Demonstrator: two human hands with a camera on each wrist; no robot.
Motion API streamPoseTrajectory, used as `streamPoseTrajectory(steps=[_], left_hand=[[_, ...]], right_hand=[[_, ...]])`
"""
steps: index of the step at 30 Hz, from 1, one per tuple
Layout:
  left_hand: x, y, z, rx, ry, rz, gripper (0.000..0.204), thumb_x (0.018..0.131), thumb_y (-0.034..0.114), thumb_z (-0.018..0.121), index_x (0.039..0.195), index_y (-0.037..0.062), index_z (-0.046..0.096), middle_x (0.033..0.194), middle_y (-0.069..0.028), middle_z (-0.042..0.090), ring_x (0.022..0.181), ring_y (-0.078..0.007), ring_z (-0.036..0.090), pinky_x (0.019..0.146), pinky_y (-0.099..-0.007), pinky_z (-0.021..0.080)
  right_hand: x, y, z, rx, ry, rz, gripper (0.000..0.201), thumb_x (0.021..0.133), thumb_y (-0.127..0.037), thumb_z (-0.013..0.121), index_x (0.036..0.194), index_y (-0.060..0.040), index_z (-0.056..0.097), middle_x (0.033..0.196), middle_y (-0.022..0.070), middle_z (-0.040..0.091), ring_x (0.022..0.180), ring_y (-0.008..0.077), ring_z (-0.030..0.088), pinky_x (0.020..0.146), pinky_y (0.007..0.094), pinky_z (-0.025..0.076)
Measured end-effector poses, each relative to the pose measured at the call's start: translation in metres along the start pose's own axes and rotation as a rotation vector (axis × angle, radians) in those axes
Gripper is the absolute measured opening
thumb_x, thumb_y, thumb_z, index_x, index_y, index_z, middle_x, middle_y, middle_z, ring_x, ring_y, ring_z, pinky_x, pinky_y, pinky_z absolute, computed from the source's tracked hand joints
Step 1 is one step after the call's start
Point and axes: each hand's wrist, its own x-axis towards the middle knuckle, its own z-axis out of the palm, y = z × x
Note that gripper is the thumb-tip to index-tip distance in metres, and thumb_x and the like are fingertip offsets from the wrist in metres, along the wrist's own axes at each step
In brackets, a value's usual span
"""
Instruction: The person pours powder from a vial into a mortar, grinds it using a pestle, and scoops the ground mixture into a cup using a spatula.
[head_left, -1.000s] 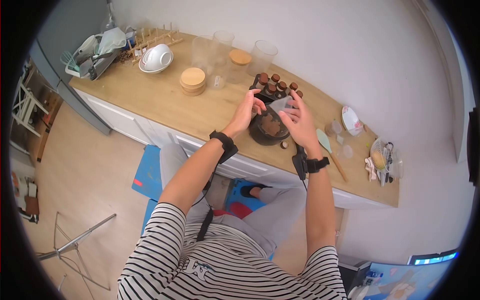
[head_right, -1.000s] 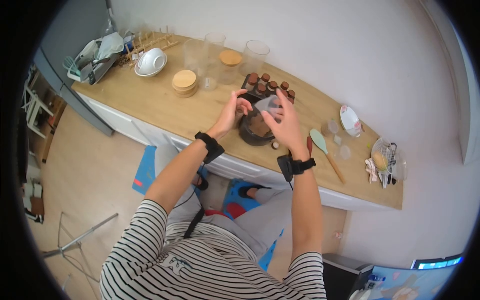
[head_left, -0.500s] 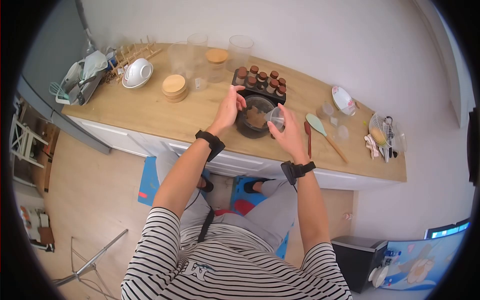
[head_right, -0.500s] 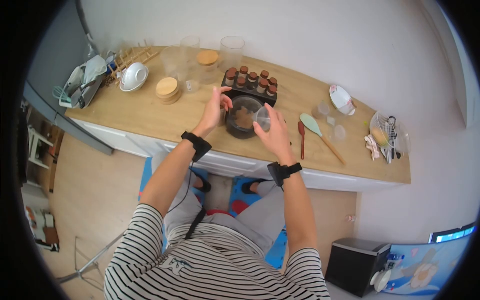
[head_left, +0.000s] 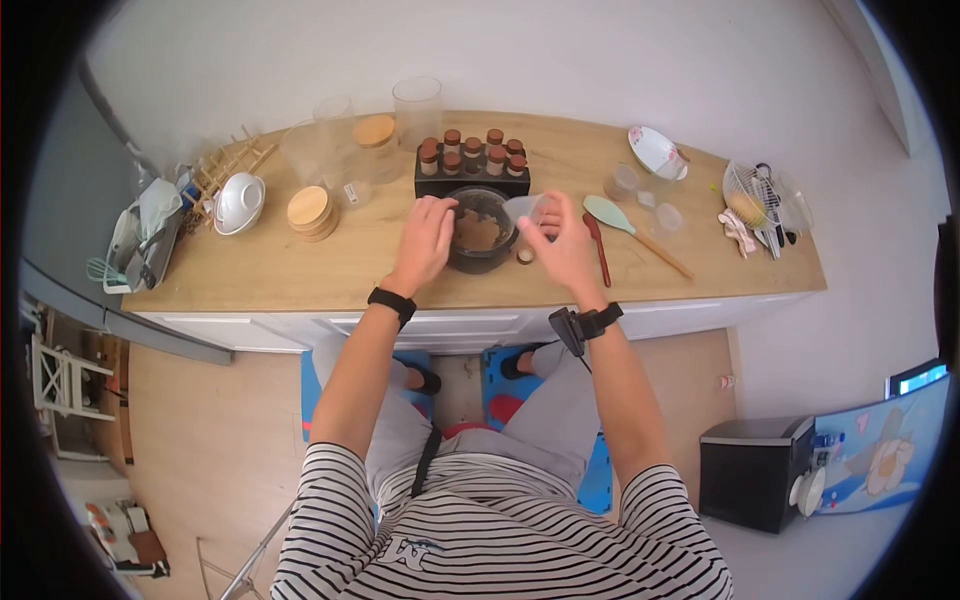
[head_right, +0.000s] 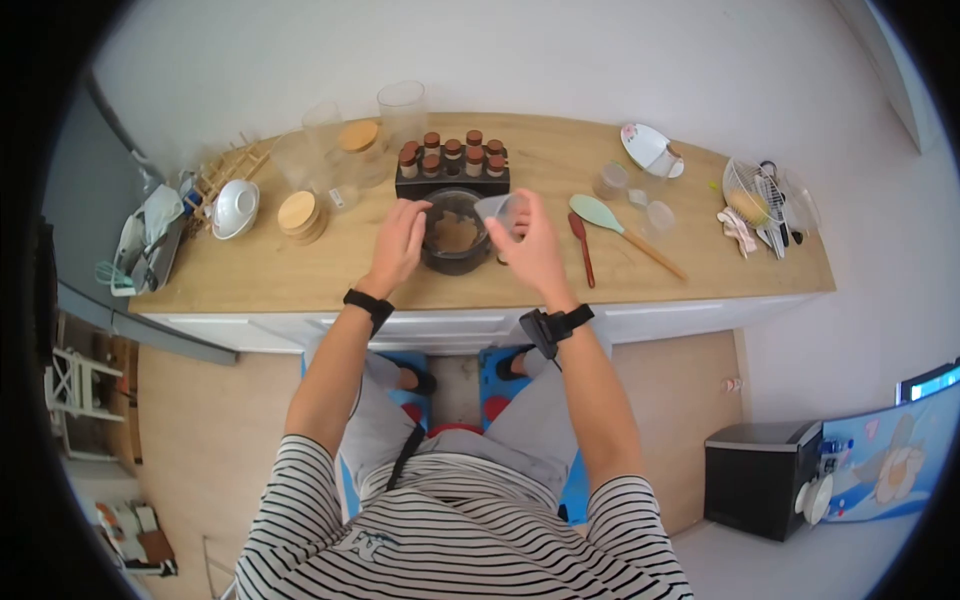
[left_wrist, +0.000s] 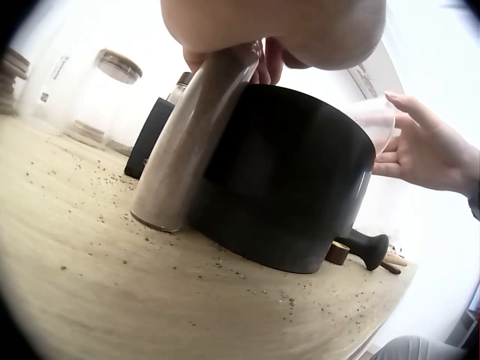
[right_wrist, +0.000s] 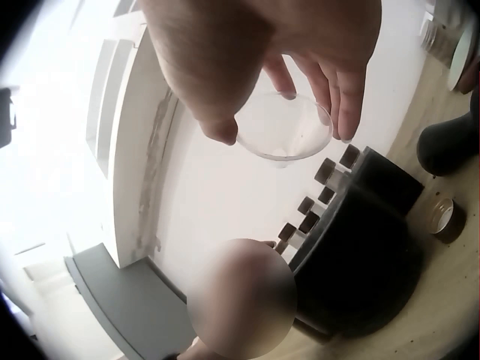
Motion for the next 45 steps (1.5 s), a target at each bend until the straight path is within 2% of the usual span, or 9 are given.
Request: streamPoseTrajectory(steps=[6,10,16,21,25,30,33,38,45], left_hand=[[-0.013,-0.004,0.009,-0.214,0.159,-0.131,0.021,0.091,-0.007,0.047,0.111,-0.0015,0.054,0.099,-0.0167,0.053,0.093,-0.0331,0.055,0.083,-0.0359,0.047],[-0.018,-0.003,0.017,-0.213,0.231,-0.204,0.028,0.092,-0.006,0.048,0.119,-0.0012,0.051,0.101,-0.0164,0.052,0.09,-0.0303,0.055,0.082,-0.0348,0.047],[-0.023,-0.002,0.024,-0.268,0.323,-0.299,0.032,0.093,-0.002,0.052,0.124,-0.0018,0.047,0.103,-0.0158,0.053,0.09,-0.0273,0.057,0.083,-0.0339,0.047],[-0.033,-0.013,0.03,-0.276,0.37,-0.376,0.03,0.095,0.007,0.056,0.122,-0.0013,0.047,0.102,-0.016,0.057,0.091,-0.0275,0.058,0.083,-0.0358,0.047],[-0.035,-0.012,0.027,-0.355,0.323,-0.468,0.025,0.096,0.012,0.056,0.116,-0.0014,0.048,0.101,-0.0172,0.058,0.092,-0.0293,0.058,0.083,-0.0368,0.046],[-0.037,-0.013,0.027,-0.342,0.277,-0.458,0.025,0.096,0.013,0.056,0.113,-0.0024,0.047,0.102,-0.019,0.057,0.093,-0.0316,0.056,0.085,-0.0376,0.045],[-0.039,-0.013,0.027,-0.344,0.272,-0.451,0.025,0.096,0.013,0.056,0.113,-0.0029,0.046,0.102,-0.0199,0.056,0.094,-0.0324,0.056,0.086,-0.038,0.045],[-0.041,-0.01,0.023,-0.322,0.242,-0.437,0.026,0.096,0.013,0.057,0.113,-0.0035,0.046,0.103,-0.022,0.057,0.095,-0.0354,0.056,0.085,-0.0387,0.045],[-0.042,-0.011,0.022,-0.329,0.25,-0.466,0.029,0.096,0.015,0.058,0.115,-0.004,0.046,0.105,-0.0236,0.057,0.098,-0.0387,0.056,0.086,-0.0402,0.045]], right_hand=[[-0.004,0.075,-0.048,0.399,0.39,0.213,0.058,0.091,-0.019,0.067,0.133,0.0029,0.034,0.122,0.0206,0.05,0.106,0.0197,0.057,0.091,0.031,0.052],[-0.027,0.109,-0.079,0.426,0.435,0.282,0.06,0.091,-0.018,0.066,0.134,0.0051,0.031,0.124,0.02,0.049,0.107,0.0199,0.056,0.094,0.0312,0.051],[-0.045,0.133,-0.111,0.048,0.454,0.224,0.062,0.087,-0.025,0.072,0.131,0.0049,0.04,0.117,0.0163,0.052,0.109,0.0247,0.056,0.095,0.0372,0.047],[-0.052,0.167,-0.121,-0.825,0.381,-0.038,0.066,0.08,-0.026,0.076,0.128,0.0071,0.045,0.111,0.0261,0.054,0.108,0.0425,0.051,0.093,0.0464,0.042],[-0.043,0.188,-0.122,-0.766,0.289,-0.014,0.066,0.078,-0.025,0.077,0.126,0.0069,0.045,0.118,0.0304,0.049,0.109,0.0464,0.049,0.094,0.0491,0.041],[-0.016,0.098,-0.075,-0.893,0.389,-0.418,0.041,0.086,-0.018,0.069,0.114,0.0065,0.054,0.11,0.023,0.057,0.104,0.043,0.054,0.09,0.0464,0.044],[-0.017,0.055,-0.018,-0.719,-0.04,-0.374,0.03,0.082,-0.01,0.067,0.106,0.0052,0.056,0.106,0.0198,0.057,0.101,0.0402,0.055,0.085,0.0448,0.047],[-0.022,0.076,0.028,-0.923,-0.159,-0.359,0.021,0.076,0.001,0.063,0.095,0.0032,0.056,0.096,0.0198,0.054,0.093,0.04,0.054,0.081,0.0456,0.047],[-0.018,0.082,0.019,-0.662,0.039,-0.294,0.03,0.073,0.001,0.067,0.1,0.0025,0.052,0.094,0.0186,0.057,0.085,0.0332,0.058,0.075,0.0391,0.05]])
